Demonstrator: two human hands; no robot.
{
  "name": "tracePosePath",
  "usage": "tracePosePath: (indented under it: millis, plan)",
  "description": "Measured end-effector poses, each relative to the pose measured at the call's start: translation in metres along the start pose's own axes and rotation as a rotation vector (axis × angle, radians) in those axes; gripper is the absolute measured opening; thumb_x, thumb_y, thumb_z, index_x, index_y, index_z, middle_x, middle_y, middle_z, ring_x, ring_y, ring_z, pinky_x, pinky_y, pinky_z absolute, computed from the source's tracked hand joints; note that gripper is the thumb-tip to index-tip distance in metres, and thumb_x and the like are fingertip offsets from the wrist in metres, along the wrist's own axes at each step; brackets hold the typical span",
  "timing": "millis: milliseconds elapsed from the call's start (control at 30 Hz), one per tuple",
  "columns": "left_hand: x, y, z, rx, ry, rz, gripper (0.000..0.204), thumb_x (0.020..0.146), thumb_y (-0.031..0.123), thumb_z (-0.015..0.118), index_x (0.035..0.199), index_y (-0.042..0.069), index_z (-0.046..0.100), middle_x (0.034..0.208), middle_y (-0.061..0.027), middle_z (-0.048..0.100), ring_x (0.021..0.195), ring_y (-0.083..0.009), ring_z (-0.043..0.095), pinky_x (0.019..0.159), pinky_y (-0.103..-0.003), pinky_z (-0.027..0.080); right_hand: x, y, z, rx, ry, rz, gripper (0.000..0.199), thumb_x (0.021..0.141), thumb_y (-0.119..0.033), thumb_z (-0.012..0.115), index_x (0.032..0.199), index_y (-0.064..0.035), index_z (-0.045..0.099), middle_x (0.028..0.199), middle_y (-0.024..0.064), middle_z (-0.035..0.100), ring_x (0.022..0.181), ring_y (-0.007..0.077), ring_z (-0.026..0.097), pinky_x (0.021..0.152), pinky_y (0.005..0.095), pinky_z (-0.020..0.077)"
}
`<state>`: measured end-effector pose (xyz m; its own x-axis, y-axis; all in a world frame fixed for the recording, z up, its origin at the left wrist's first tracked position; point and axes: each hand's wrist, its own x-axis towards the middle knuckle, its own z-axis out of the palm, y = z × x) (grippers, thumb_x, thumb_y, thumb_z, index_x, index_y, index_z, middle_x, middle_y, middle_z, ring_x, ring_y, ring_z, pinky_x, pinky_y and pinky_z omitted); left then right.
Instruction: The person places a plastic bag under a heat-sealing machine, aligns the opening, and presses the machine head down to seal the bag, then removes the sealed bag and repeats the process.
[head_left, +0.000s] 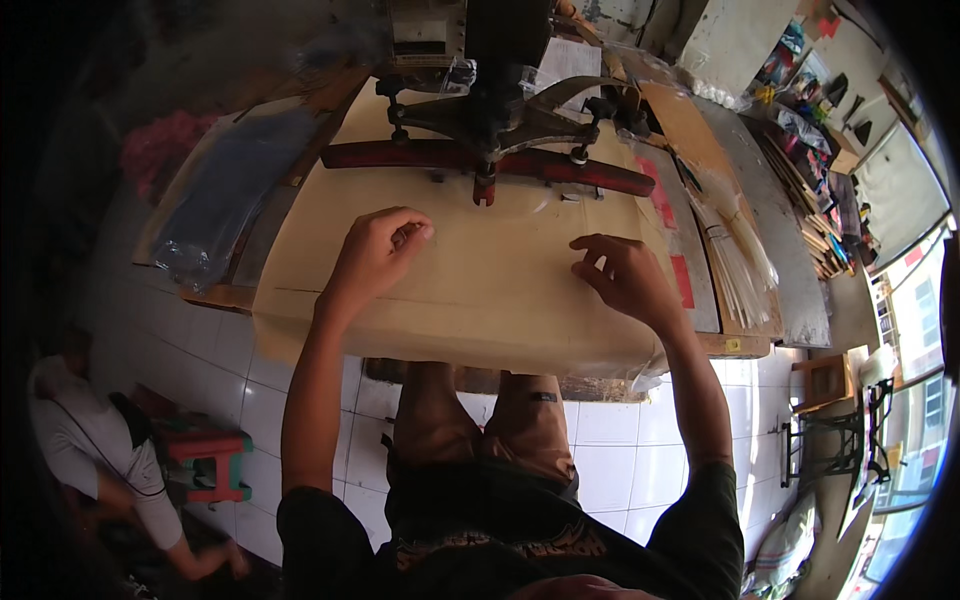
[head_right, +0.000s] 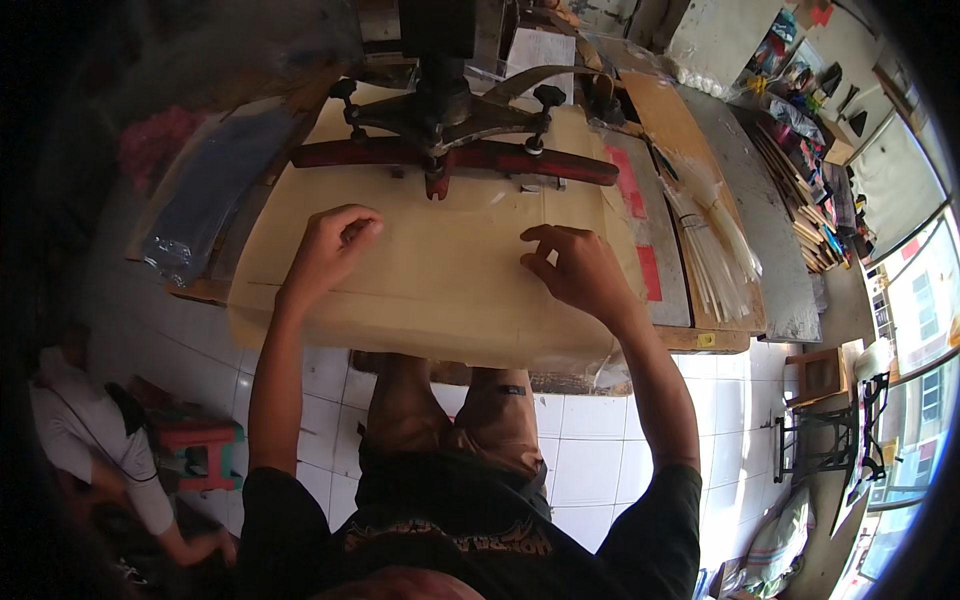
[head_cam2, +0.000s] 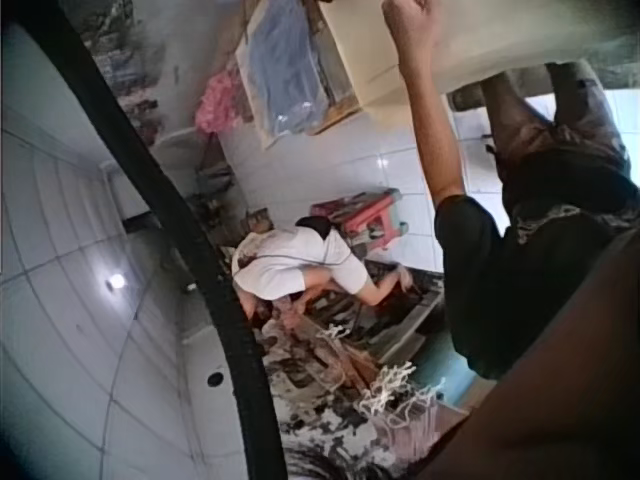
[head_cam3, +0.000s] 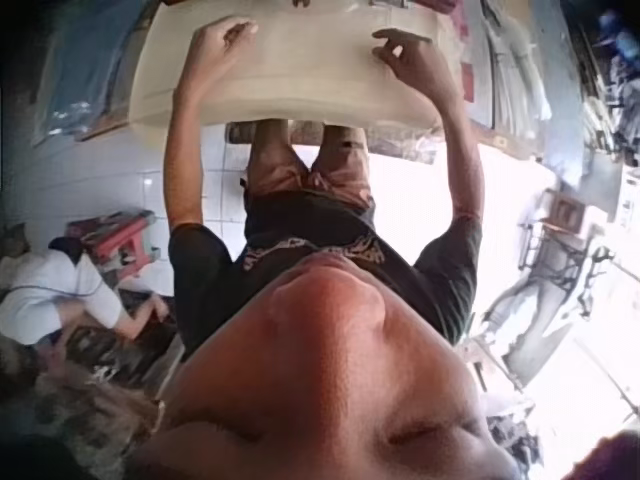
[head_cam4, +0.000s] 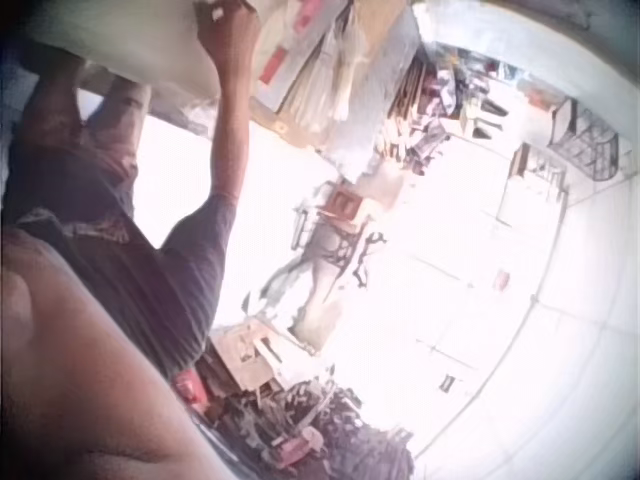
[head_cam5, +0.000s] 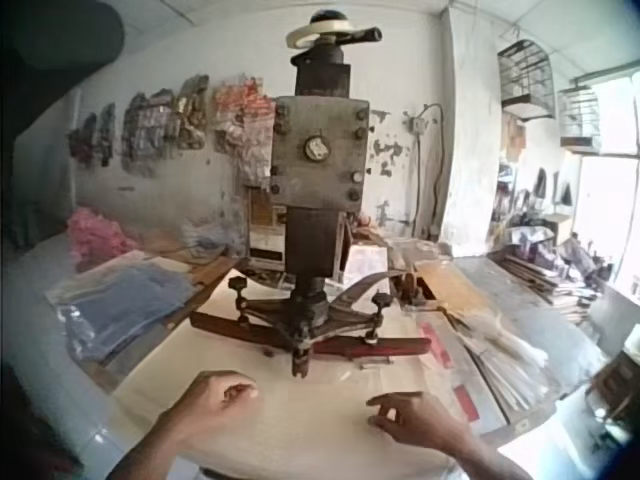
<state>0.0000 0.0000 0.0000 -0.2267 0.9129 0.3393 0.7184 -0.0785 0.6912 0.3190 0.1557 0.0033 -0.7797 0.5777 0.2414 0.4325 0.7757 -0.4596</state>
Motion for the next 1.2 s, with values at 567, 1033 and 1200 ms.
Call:
tracePosePath:
  millis: [567, 1033, 1200]
  plan:
    - [0.092, -0.061, 0.054, 0.719, 0.196, 0.523, 0.026, 0.081, 0.008, 0.063, 0.106, 0.005, 0.07, 0.084, -0.0122, 0.072, 0.064, -0.0283, 0.069, 0.057, -0.04, 0.057, 0.096, 0.047, 0.056, -0.838, 0.446, -0.311, 0.021, 0.08, -0.013, 0.063, 0.1, -0.0104, 0.067, 0.081, 0.0031, 0.066, 0.071, 0.0189, 0.07, 0.062, 0.0361, 0.0549]
    - [0.099, -0.067, 0.069, 0.902, 0.243, 0.589, 0.013, 0.073, 0.009, 0.065, 0.083, 0.006, 0.072, 0.074, -0.0077, 0.069, 0.061, -0.0236, 0.069, 0.057, -0.037, 0.054, 0.103, 0.047, 0.05, -0.806, 0.112, -0.257, 0.013, 0.082, -0.013, 0.058, 0.092, -0.0102, 0.066, 0.088, 0.007, 0.07, 0.074, 0.024, 0.071, 0.068, 0.0405, 0.0553]
    - [0.106, -0.069, 0.069, 0.847, 0.096, 0.512, 0.011, 0.076, 0.007, 0.063, 0.082, 0.003, 0.072, 0.077, -0.0128, 0.07, 0.067, -0.029, 0.069, 0.063, -0.042, 0.055, 0.097, 0.048, 0.053, -0.823, 0.183, -0.245, 0.011, 0.083, -0.012, 0.057, 0.09, -0.0104, 0.065, 0.088, 0.0061, 0.07, 0.072, 0.0231, 0.071, 0.068, 0.0394, 0.0549]
